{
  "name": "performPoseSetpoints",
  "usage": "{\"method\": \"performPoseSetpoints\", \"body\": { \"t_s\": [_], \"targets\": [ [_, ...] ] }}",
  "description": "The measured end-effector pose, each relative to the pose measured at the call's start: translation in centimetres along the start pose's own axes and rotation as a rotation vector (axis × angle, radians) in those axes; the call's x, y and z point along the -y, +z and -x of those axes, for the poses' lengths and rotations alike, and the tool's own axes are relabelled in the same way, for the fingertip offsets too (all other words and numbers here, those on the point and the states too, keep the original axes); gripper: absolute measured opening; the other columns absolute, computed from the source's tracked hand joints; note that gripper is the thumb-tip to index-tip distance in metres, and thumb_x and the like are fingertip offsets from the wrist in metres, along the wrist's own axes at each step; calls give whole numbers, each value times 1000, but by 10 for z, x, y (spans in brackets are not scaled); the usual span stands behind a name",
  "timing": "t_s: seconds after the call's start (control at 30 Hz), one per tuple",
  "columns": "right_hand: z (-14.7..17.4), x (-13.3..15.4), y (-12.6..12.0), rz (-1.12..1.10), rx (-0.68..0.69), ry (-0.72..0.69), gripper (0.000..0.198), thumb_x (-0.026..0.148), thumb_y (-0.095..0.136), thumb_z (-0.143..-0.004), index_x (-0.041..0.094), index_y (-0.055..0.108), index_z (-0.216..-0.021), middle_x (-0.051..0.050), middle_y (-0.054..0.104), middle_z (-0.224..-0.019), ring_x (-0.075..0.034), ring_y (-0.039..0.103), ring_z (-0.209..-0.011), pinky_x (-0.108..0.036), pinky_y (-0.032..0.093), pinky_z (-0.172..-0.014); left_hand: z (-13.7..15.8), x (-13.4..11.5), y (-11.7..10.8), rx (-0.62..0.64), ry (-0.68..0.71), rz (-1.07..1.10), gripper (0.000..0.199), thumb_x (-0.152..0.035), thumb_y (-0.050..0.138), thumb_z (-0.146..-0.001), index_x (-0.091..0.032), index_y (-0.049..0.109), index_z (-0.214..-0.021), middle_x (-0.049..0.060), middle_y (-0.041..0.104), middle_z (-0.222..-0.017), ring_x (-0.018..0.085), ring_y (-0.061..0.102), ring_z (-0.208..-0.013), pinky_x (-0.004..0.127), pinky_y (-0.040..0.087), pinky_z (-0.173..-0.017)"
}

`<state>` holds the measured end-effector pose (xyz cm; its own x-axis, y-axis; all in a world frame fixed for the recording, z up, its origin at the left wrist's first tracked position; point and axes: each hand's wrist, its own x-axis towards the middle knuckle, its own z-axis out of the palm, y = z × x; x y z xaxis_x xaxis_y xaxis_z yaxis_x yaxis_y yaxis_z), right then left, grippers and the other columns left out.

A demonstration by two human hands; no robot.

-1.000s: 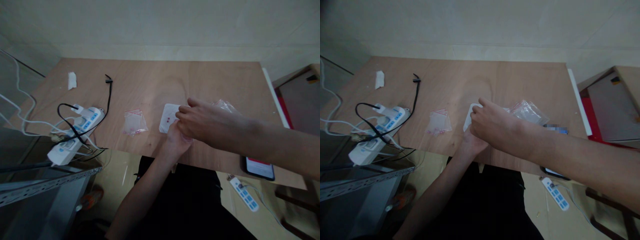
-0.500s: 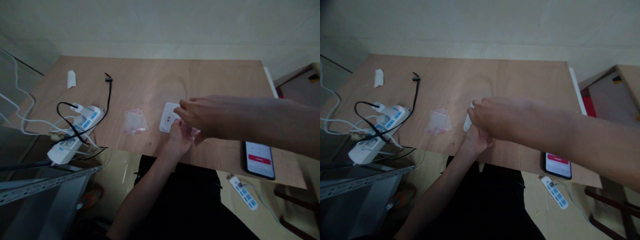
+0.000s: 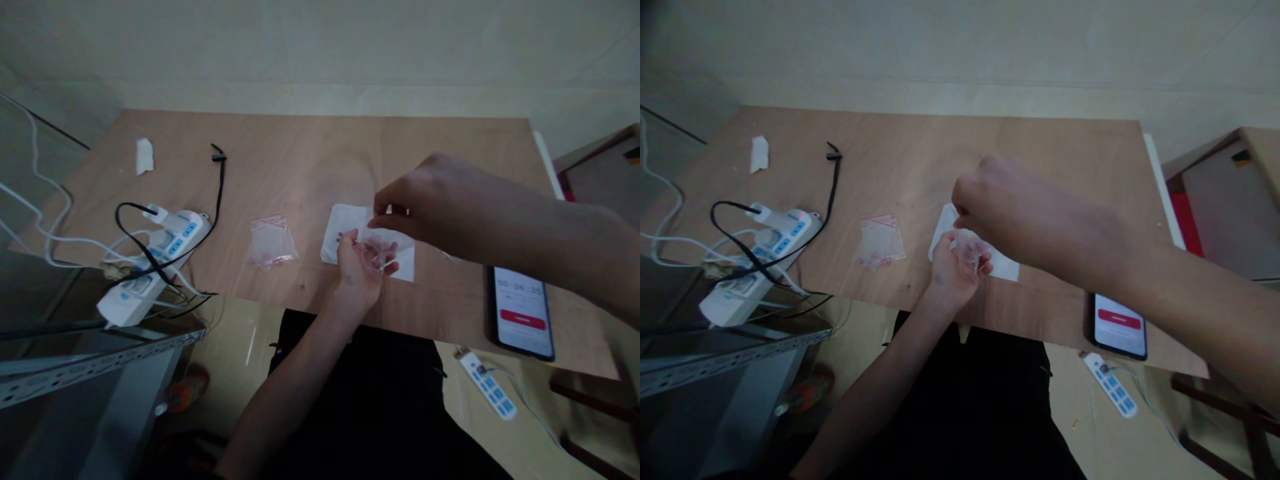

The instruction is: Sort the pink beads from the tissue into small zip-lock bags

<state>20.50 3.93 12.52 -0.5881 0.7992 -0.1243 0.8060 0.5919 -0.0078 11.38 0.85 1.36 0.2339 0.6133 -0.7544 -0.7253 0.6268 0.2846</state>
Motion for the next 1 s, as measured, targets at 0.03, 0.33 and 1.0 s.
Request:
{"method": "performPoseSetpoints", "body": {
  "t_s": [0.03, 0.33, 1.0],
  "targets": [
    [0, 1, 1, 9, 2, 0, 21, 19, 56, -89, 17, 74, -77, -3, 70, -62, -16, 66, -63, -27, 42, -62, 1, 0, 1, 6, -1, 6, 33, -33, 32, -94, -17, 50, -71, 0, 52, -58, 11, 48, -41, 20, 34, -38],
    [9, -3, 9, -51, -39, -20, 20, 7, 55, -85, 18, 71, -78, -3, 72, -70, -20, 68, -70, -28, 41, -61, -4, 6, -3, 87, 99, -28, 40, -28, 31, -98, -19, 36, -59, -8, 30, -40, 3, 23, -26, 14, 9, -30],
    [21, -14, 34, -124, -103, 87, 44, 41, 59, -87, 19, 55, -125, -5, 70, -78, -24, 64, -71, -30, 36, -59, -18, 1, 1, 38, 142, -37, 45, -24, 30, -97, -19, 34, -53, -7, 30, -38, 4, 24, -27, 17, 11, -32]
  ]
}}
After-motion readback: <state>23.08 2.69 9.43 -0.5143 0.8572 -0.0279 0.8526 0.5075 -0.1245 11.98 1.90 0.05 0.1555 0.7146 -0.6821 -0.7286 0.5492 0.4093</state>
